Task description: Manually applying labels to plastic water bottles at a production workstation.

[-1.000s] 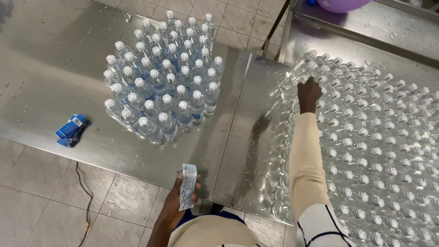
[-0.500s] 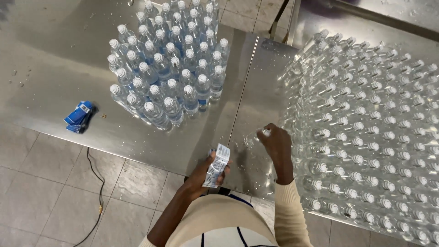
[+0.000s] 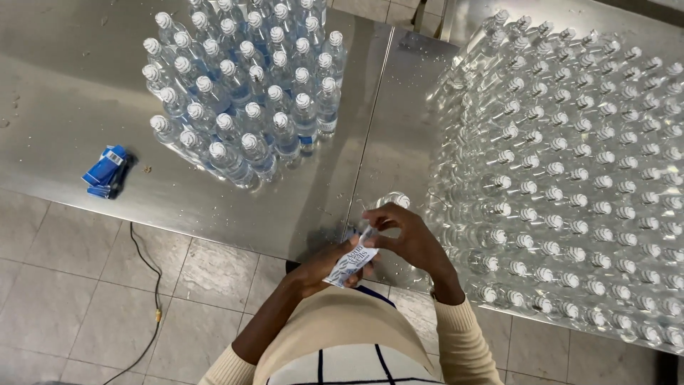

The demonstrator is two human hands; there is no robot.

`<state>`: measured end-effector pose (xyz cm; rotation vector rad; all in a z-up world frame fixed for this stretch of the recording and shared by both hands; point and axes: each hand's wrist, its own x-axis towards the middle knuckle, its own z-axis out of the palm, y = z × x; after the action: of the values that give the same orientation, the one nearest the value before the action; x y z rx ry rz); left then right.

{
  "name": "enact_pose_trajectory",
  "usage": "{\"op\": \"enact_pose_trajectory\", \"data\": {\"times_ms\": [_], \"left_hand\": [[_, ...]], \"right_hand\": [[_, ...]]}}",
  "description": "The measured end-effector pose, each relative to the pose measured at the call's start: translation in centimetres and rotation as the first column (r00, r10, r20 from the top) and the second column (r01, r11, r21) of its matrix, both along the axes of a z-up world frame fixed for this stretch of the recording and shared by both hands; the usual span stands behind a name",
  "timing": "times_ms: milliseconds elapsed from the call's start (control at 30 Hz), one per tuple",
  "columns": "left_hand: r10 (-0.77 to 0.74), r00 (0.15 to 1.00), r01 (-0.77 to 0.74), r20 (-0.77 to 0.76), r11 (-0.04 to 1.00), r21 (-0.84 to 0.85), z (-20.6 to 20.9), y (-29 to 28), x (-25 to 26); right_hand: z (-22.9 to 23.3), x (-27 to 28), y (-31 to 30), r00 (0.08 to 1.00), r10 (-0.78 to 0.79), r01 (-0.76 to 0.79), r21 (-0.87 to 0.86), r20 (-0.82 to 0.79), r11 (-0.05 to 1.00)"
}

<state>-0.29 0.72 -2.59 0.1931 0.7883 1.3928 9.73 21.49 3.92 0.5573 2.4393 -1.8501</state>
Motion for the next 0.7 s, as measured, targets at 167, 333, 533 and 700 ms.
{"op": "enact_pose_trajectory", "data": {"times_ms": [167, 333, 533, 700], "left_hand": [[-0.004, 1.0, 0.005, 0.029, 1.0, -0.022, -0.2, 0.0, 0.4], [0.003, 0.999, -0.002, 0.041, 1.0, -0.013, -0.4, 0.2, 0.4], [0.129, 0.99, -0.124, 0.049, 0.988, -0.087, -1.0, 0.0, 0.5], [0.163, 0.985, -0.168, -0.059, 0.98, -0.107, 0.5, 0.3, -0.2]], "right_hand": [[0.7, 0.8, -0.3, 0.989, -0.12, 0.127, -0.074, 0.089, 0.989], [0.8, 1.3, -0.5, 0.978, -0.202, 0.202, 0.011, 0.045, 0.979], [1.7, 1.6, -0.5, 0.976, -0.173, 0.195, 0.169, -0.135, 0.966], [0.8, 1.4, 1.7, 0.947, -0.168, 0.225, 0.191, -0.275, 0.955]]}}
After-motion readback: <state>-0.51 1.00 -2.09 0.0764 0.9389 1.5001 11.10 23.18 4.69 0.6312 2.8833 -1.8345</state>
